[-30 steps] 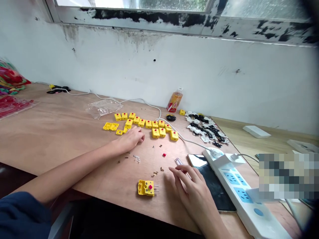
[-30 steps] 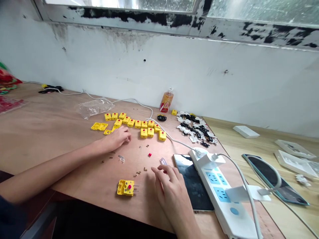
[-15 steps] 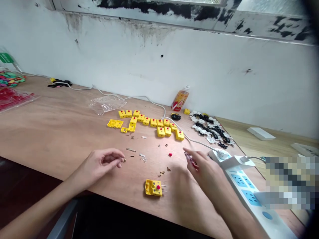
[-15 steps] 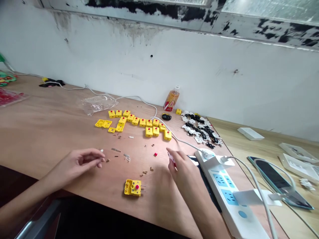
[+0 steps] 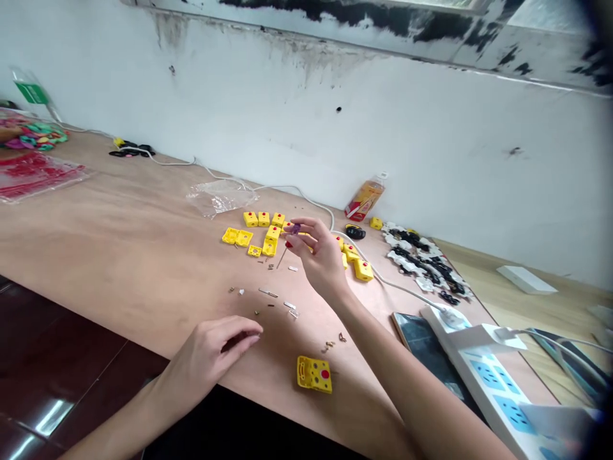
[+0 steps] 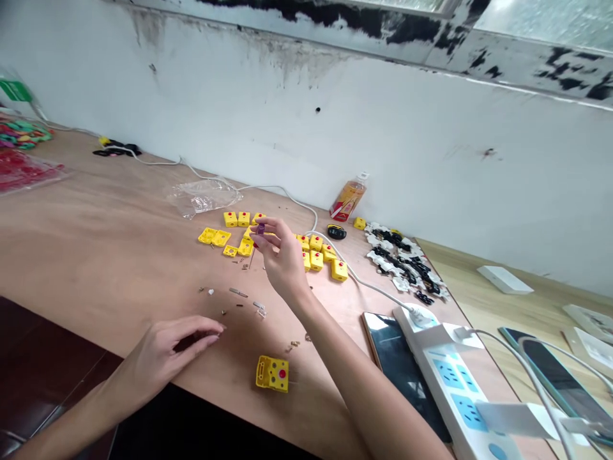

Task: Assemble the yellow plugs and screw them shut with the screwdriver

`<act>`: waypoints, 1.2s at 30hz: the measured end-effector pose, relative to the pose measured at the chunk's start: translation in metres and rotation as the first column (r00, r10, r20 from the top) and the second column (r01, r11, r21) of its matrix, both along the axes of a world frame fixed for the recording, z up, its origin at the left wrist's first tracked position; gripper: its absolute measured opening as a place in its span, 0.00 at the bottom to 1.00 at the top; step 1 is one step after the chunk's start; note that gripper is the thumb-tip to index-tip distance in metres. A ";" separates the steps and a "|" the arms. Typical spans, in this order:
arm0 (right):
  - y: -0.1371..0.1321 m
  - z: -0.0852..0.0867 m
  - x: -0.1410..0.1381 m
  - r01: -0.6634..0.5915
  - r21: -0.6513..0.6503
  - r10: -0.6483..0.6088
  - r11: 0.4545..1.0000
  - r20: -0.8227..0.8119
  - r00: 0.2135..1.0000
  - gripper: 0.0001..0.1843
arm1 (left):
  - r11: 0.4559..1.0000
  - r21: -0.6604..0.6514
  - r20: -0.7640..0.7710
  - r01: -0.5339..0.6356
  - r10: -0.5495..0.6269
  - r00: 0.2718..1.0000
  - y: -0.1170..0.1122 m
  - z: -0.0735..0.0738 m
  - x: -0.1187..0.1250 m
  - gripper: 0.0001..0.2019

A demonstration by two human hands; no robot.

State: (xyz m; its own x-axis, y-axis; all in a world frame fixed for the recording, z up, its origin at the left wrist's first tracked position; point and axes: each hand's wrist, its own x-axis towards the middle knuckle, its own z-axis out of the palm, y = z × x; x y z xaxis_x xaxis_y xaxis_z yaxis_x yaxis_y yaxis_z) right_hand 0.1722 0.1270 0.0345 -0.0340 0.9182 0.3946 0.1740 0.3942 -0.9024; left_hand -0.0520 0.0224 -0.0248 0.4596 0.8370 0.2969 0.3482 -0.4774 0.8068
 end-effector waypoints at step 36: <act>-0.165 0.021 0.033 0.207 0.105 -0.187 0.973 -0.170 0.968 0.15 | 0.969 -0.232 0.001 0.084 -0.086 0.996 -0.002 0.026 0.055 0.00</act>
State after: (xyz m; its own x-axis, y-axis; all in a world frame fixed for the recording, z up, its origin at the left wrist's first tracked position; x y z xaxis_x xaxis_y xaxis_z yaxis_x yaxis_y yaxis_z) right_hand 0.2056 -0.0376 0.0553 0.2143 0.8458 0.4886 0.1188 0.4739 -0.8725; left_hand 0.0030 0.0205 0.0014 0.5339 0.8403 0.0946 0.3223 -0.3056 0.8959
